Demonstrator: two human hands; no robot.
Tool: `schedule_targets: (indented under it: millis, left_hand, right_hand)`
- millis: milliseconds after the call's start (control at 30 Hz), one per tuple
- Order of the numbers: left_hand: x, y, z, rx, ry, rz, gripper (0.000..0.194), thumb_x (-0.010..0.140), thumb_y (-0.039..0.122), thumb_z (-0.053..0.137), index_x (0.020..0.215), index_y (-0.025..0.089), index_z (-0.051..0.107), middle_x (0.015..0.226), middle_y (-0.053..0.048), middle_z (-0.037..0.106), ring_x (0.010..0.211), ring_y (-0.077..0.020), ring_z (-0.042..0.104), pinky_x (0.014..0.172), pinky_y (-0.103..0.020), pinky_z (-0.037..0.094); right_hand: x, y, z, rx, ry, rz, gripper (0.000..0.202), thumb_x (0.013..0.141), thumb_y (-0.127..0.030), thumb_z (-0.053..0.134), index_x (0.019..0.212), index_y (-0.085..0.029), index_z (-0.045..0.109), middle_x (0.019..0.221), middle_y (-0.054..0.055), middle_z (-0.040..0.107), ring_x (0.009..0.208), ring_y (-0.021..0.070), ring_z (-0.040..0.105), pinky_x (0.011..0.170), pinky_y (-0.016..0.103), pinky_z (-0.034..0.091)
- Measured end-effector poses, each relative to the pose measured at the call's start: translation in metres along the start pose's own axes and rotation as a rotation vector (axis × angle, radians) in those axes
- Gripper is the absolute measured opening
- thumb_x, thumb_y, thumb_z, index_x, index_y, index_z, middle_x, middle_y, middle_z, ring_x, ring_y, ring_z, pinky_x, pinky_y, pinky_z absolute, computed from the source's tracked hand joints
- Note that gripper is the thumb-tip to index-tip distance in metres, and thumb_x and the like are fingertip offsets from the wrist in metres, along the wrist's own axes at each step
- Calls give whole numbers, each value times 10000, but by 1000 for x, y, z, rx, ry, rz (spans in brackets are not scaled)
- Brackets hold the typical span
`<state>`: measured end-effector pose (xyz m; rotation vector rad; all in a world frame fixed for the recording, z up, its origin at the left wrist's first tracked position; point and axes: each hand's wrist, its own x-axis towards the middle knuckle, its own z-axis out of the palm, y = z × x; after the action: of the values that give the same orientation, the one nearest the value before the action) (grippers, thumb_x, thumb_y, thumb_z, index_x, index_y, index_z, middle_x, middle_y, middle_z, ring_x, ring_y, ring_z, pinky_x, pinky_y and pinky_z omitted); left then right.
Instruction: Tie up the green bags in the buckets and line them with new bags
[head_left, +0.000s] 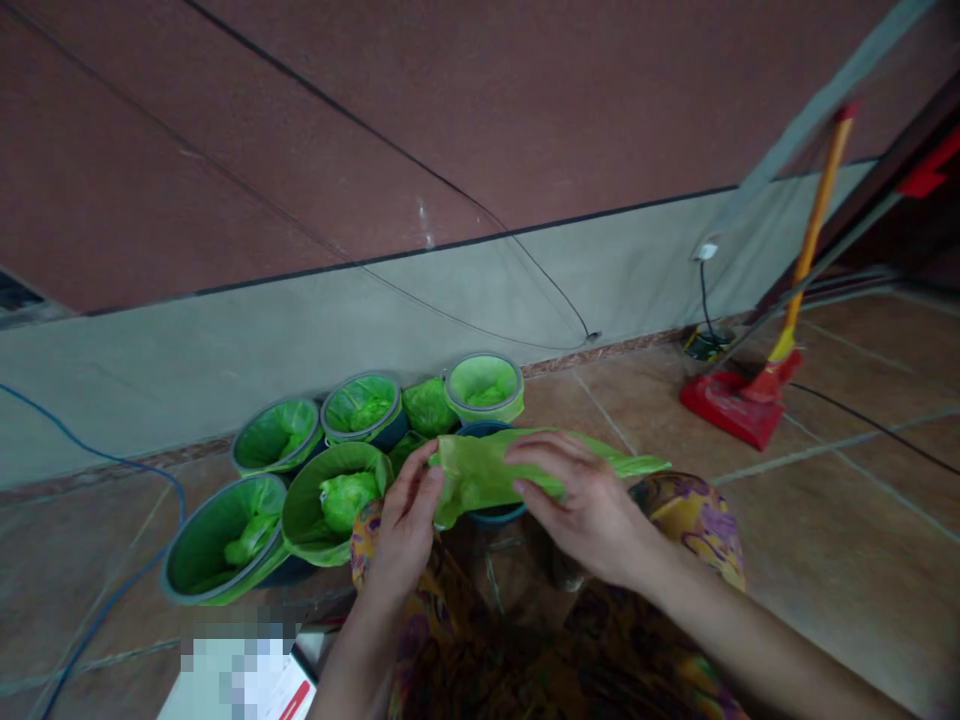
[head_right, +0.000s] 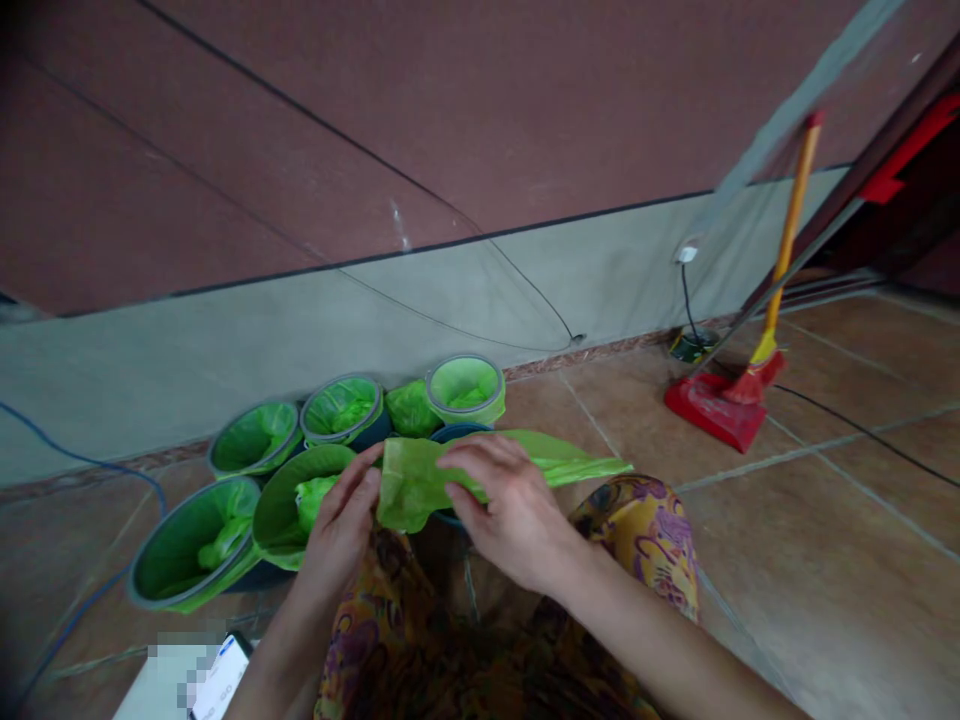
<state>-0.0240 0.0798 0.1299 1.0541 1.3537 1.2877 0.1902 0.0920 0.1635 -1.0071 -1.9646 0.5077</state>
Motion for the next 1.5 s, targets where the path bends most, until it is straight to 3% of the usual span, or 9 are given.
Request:
schedule_targets:
  millis: [100,200,367,467,600,800,1200,1367,1500]
  left_hand:
    - [-8,11,12,16,-183,20,627,784,299,691,1383,216,525,1071,-53,736,977,-207,681,874,-302,521]
    - [-16,18,21,72,-201,70,679,811,244,629,1464,228,443,991,-30,742,907,-178,681,888,-300,509]
    - [-16,20,30,146,-182,103,727,818,234,609,1512,226,393,796,6,703,799,-184,665,819,-297,519]
    - [-12,18,36,176,-238,131,619,836,244,593,1444,198,486,832,-10,710,810,-183,664,831,-291,514]
    - [-5,11,43,177,-328,148,367,849,266,580,1197,189,668,964,-45,736,891,-195,669,870,-287,498]
    - [1,-5,42,262,-320,103,213,832,273,583,997,223,708,875,-10,742,802,-187,662,770,-268,495]
    - [12,-30,18,515,-246,129,206,830,219,541,926,216,723,803,1,721,753,-169,641,713,-244,450]
    - [14,-48,9,591,-247,120,239,807,178,556,968,233,724,862,-17,741,775,-184,658,746,-266,463]
    - [13,-60,4,760,-191,202,287,751,99,556,930,250,722,844,-29,729,786,-206,657,800,-310,474]
  right_hand:
    - [4,-16,31,38,-32,-34,236,884,-170,603,1079,-274,686,1038,48,708,990,216,656,899,407,529]
    - [2,-9,44,62,33,51,200,877,-175,622,1046,-258,689,998,50,710,969,216,655,879,395,533]
    - [-1,2,40,182,113,82,109,892,-200,630,912,-244,728,898,37,706,880,187,661,812,346,538]
    - [-2,3,33,281,139,116,108,903,-235,634,906,-246,741,891,31,712,860,174,670,788,317,544]
    - [-2,8,19,272,157,168,132,915,-289,622,912,-240,745,883,25,729,839,173,680,758,292,542]
    - [0,19,-8,197,357,212,156,892,-349,647,871,-235,752,849,19,747,783,176,690,722,290,556]
    - [16,33,-76,157,872,190,151,772,-326,762,806,-184,726,721,8,674,601,112,567,559,246,467]
    - [24,47,-107,217,1023,156,157,721,-285,765,807,-163,716,723,0,639,612,90,536,594,244,432]
    - [28,54,-127,227,1106,73,81,685,-210,743,742,-172,699,703,-4,608,624,92,528,638,265,433]
